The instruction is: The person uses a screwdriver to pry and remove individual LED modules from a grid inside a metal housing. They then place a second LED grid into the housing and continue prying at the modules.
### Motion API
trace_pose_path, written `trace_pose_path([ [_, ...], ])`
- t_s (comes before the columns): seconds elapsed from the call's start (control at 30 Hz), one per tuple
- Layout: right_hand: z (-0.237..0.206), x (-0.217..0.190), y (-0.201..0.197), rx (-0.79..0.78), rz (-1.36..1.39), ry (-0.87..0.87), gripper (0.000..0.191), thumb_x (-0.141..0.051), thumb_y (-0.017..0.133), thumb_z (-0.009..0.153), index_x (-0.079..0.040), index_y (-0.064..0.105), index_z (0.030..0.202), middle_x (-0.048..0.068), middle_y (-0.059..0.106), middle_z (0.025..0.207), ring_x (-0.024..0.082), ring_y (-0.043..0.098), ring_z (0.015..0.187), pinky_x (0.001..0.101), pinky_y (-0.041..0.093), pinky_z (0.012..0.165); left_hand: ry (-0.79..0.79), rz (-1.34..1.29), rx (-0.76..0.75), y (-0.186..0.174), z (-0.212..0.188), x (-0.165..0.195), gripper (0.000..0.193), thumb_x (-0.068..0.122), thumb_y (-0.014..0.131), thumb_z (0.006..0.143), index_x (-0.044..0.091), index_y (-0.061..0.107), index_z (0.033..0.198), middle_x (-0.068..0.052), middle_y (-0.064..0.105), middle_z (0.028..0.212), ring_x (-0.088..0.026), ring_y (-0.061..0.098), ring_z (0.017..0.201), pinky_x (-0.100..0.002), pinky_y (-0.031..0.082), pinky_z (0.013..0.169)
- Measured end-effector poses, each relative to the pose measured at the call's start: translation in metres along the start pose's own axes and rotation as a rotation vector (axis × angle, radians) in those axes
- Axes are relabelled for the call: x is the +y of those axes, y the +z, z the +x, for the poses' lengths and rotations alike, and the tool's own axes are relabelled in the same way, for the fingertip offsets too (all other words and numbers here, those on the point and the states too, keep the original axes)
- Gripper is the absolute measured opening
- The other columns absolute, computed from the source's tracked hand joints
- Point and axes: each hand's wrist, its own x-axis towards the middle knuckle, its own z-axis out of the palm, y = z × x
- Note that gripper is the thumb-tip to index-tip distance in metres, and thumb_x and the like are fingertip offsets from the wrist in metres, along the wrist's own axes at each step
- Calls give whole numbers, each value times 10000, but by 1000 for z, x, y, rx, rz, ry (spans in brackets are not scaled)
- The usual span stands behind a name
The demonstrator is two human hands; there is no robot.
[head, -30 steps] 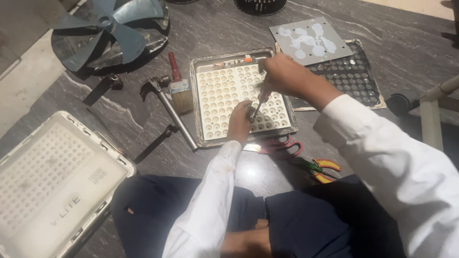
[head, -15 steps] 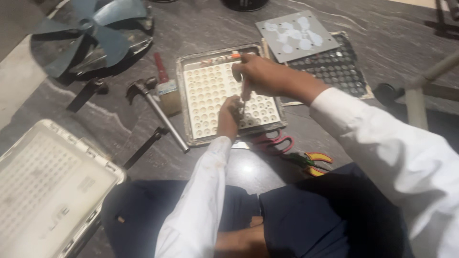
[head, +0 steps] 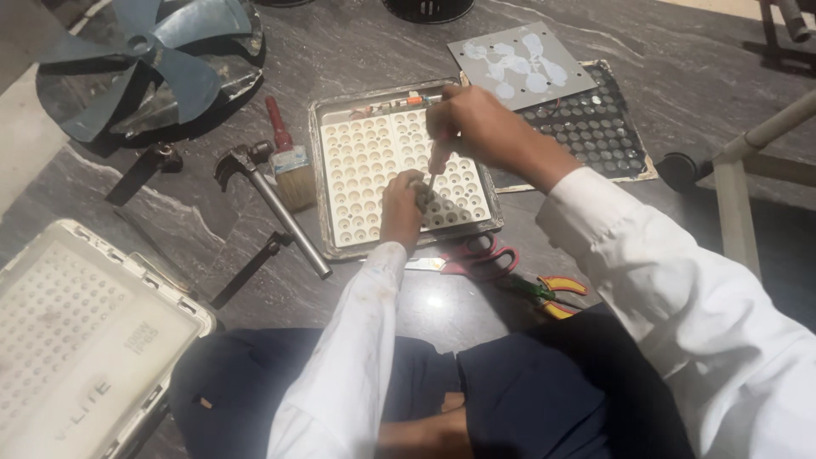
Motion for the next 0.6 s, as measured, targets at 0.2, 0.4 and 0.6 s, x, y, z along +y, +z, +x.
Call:
trace_pose_path([
  [0.2, 1, 14, 12, 82, -103, 80, 377, -208, 865, 914, -19, 567, 1048, 134, 720, 874, 348, 699, 899, 437, 546, 775, 157, 149, -52, -2, 13, -17, 100, 10, 728, 783, 69, 738, 862, -48, 644, 1167, -297, 584, 1115, -423, 451, 960],
  [0.4, 13, 18, 4, -7, 132, -159, 432, 2, 723, 755, 30, 551, 1150, 272, 589, 1065, 399, 667, 941, 424, 560, 759, 145, 147, -17, -7, 16, -9, 267, -96, 645, 732, 81, 719, 918, -69, 652, 1215, -316, 581, 1133, -414, 468, 983],
  [0.6, 30, 10, 8, -119, -149, 19, 133, -62, 769, 772, 4, 680, 845, 197, 687, 888, 387, 705, 873, 471, 558, 750, -132, -57, -51, -10, 12, -2, 427, -113, 588, 823, 102, 636, 1188, -138, 634, 1149, -331, 569, 1140, -410, 487, 949],
])
